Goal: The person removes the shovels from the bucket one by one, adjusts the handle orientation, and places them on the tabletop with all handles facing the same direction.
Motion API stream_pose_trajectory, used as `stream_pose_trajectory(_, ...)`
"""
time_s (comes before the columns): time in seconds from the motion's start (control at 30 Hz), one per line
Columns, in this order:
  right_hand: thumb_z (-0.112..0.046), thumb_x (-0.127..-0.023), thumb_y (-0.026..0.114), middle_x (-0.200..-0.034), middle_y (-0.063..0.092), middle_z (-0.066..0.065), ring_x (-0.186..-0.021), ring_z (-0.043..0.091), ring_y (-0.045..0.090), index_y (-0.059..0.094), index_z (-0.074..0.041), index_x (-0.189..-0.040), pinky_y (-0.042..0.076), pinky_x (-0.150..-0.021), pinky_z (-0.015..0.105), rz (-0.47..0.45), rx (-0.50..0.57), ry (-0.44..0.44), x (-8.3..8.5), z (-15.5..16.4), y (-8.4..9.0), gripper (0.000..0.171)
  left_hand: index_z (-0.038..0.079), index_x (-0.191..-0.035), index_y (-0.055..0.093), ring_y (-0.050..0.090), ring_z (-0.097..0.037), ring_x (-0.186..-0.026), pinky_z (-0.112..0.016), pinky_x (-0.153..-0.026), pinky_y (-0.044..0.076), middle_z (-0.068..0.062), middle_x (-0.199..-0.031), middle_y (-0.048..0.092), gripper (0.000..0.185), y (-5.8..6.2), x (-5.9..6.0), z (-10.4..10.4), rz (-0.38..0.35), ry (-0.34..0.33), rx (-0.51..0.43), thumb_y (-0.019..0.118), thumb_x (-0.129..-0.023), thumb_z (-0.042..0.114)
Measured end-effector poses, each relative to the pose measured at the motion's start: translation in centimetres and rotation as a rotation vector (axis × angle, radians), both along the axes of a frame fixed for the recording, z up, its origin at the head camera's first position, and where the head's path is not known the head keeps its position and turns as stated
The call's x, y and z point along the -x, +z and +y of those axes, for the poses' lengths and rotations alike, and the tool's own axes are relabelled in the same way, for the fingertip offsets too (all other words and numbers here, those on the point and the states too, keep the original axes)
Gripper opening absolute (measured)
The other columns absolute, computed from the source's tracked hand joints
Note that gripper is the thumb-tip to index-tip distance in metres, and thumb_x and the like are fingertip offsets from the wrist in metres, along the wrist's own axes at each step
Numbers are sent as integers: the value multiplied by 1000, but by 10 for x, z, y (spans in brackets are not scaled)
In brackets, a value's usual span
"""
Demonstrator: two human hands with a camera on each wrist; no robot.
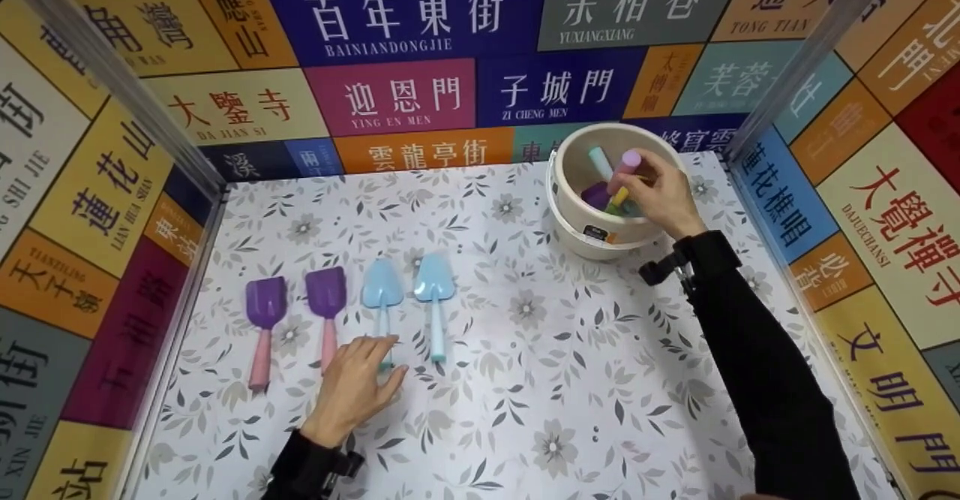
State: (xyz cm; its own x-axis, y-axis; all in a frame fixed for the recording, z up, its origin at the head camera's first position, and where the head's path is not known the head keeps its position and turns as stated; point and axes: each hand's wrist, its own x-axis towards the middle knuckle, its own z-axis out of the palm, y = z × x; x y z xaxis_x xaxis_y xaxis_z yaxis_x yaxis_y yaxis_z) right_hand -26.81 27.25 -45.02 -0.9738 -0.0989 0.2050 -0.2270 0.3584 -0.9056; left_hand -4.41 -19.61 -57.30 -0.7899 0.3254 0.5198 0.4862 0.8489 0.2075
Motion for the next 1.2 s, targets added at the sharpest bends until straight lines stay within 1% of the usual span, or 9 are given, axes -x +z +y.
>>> stream_pose_trajectory(0.1, -11, -102, 69, -94, 74, -4, -96, 7, 70, 64, 3, -124, 54, -87, 15, 25, 39, -20, -12, 7, 4, 27, 6, -118, 73, 70, -28, -93, -41, -76, 58, -10, -103, 76, 43, 0, 0, 1, 5, 0, 4, 85, -82, 25)
stream_pose_trajectory(0.23, -10, -103, 67, -101, 72, -14, -104, 5, 67, 64, 2, -129, 52, -93, 16, 62, 44, -61, -28, 15, 10, 29, 6, -118, 73, 70, -28, -92, -40, -74, 57, -11, -103, 76, 43, 1, 0, 2, 20, -1, 6, 85, -81, 25)
stream_pose_trajectory(0.4, -4, -102, 66, -101, 76, -11, -110, 6, 68, 67, -2, -130, 51, -100, 18, 136, 113, -77, -46, 20, 16, 29, 5, -119, 73, 70, -28, -91, -41, -74, 57, -11, -103, 76, 44, 3, -1, 4, 33, -12, -4, 85, -81, 24)
stream_pose_trajectory(0.53, 5, -99, 65, -100, 77, -8, -105, 6, 71, 68, 1, -128, 53, -98, 18, 227, 201, -78, -58, 24, 17, 29, 5, -119, 73, 70, -28, -92, -41, -75, 58, -11, -103, 76, 45, 5, -2, 6, 37, -20, -10, 86, -80, 23)
stream_pose_trajectory(0.63, 10, -98, 64, -102, 77, -5, -103, 8, 71, 66, 9, -125, 54, -95, 18, 298, 250, -59, -64, 27, 18, 28, 5, -119, 73, 70, -27, -92, -41, -76, 58, -11, -103, 76, 46, 7, -2, 7, 39, -25, -11, 87, -79, 23)
stream_pose_trajectory(0.7, 12, -97, 64, -106, 76, -6, -103, 8, 71, 65, 12, -125, 55, -94, 17, 340, 252, -54, -68, 29, 19, 28, 4, -119, 73, 70, -28, -93, -41, -77, 58, -11, -103, 76, 46, 10, -2, 8, 44, -28, -10, 87, -79, 23)
stream_pose_trajectory(0.87, 16, -96, 63, -114, 73, -8, -106, 6, 71, 59, 19, -124, 54, -94, 16, 428, 218, -47, -74, 27, 25, 29, 3, -119, 72, 70, -29, -95, -43, -79, 59, -12, -105, 76, 46, 20, 2, 9, 67, -30, -27, 86, -80, 22)
stream_pose_trajectory(1.03, 19, -94, 62, -113, 75, -6, -106, 8, 73, 57, 21, -124, 55, -96, 17, 467, 242, -5, -81, 19, 33, 31, 1, -121, 72, 70, -31, -98, -46, -83, 59, -14, -108, 76, 47, 36, 11, 15, 97, -42, -78, 85, -80, 21)
stream_pose_trajectory(1.2, 19, -93, 63, -117, 75, -2, -107, 8, 73, 58, 20, -126, 56, -98, 18, 456, 291, 56, -91, 6, 36, 32, -4, -120, 71, 71, -33, -98, -46, -85, 60, -17, -110, 76, 45, 50, 23, 30, 105, -84, -228, 84, -80, 13)
